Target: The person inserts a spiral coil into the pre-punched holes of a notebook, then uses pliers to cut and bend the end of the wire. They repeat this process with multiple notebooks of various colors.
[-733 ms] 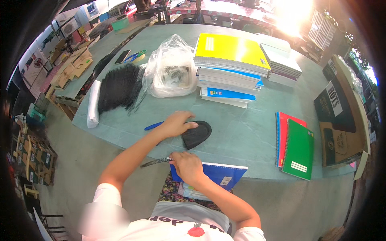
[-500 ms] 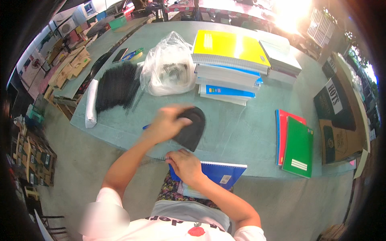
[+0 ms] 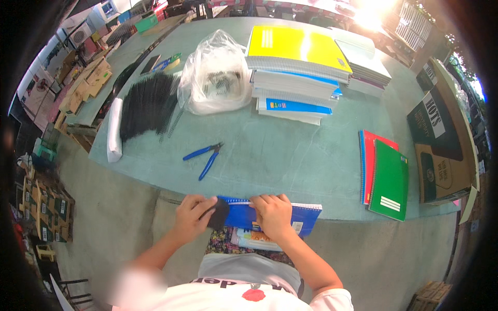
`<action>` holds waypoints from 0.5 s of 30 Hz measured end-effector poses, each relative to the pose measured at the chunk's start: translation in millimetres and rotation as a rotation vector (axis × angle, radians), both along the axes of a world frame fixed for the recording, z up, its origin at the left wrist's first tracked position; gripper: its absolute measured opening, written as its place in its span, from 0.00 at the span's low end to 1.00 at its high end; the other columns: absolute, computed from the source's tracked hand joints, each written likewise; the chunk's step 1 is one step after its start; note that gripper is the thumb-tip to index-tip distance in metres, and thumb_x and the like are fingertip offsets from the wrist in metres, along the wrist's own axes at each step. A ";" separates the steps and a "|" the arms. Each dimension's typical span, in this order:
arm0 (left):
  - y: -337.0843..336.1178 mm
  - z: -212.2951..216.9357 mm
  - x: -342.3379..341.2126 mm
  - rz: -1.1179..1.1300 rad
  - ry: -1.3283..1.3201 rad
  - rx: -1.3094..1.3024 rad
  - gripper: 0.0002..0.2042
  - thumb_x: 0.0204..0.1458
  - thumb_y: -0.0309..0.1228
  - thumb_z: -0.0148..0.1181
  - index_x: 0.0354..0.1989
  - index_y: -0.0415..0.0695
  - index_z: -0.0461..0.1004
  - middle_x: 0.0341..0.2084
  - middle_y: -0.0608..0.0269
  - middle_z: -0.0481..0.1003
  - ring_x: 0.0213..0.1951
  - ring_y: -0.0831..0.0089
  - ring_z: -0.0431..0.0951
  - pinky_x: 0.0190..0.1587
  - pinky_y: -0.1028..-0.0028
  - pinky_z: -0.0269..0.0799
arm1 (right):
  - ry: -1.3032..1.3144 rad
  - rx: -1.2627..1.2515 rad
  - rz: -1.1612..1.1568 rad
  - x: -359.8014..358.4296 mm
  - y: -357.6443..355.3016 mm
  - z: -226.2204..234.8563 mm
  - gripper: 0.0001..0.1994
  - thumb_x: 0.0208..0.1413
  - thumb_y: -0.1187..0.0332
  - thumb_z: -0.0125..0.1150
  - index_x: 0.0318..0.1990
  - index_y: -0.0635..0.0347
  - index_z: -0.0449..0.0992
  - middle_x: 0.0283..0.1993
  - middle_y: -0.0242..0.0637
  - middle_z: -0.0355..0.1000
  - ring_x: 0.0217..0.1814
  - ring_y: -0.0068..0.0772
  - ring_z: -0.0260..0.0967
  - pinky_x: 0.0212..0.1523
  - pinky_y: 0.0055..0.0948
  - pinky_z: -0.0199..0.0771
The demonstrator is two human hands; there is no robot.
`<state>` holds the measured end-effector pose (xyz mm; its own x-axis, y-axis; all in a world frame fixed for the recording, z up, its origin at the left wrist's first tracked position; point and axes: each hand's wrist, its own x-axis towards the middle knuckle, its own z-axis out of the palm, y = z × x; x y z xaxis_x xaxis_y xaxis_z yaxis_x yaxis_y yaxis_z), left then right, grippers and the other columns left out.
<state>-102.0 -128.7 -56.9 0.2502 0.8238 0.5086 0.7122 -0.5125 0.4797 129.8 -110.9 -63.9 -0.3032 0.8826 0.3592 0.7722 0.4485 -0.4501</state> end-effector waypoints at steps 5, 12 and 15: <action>-1.7 20.2 0.4 0.070 -0.058 0.119 0.20 0.36 0.19 0.66 0.42 0.50 0.76 0.31 0.58 0.71 0.31 0.65 0.73 0.31 0.71 0.70 | 0.063 -0.127 -0.036 -2.4 -0.8 15.5 0.03 0.45 0.68 0.61 0.26 0.54 0.76 0.24 0.31 0.73 0.28 0.33 0.70 0.30 0.32 0.60; 6.2 27.4 -0.4 0.158 -0.225 0.074 0.21 0.36 0.20 0.66 0.42 0.51 0.77 0.29 0.62 0.72 0.30 0.66 0.73 0.30 0.72 0.70 | 0.060 -0.101 0.027 -2.7 -4.7 14.1 0.04 0.44 0.69 0.62 0.29 0.54 0.77 0.26 0.32 0.73 0.30 0.35 0.69 0.30 0.33 0.61; -10.1 -8.6 -6.7 -0.097 0.030 -0.058 0.20 0.37 0.22 0.65 0.42 0.51 0.77 0.28 0.62 0.72 0.29 0.65 0.72 0.31 0.71 0.70 | 0.075 -0.070 0.056 -7.0 -3.1 14.6 0.04 0.42 0.72 0.62 0.29 0.55 0.77 0.27 0.32 0.74 0.30 0.35 0.70 0.29 0.33 0.62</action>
<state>-108.7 -138.8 -65.6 0.3451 0.8228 0.4515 0.6751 -0.5518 0.4896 122.8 -114.0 -49.3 -0.3274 0.8888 0.3206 0.7099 0.4553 -0.5374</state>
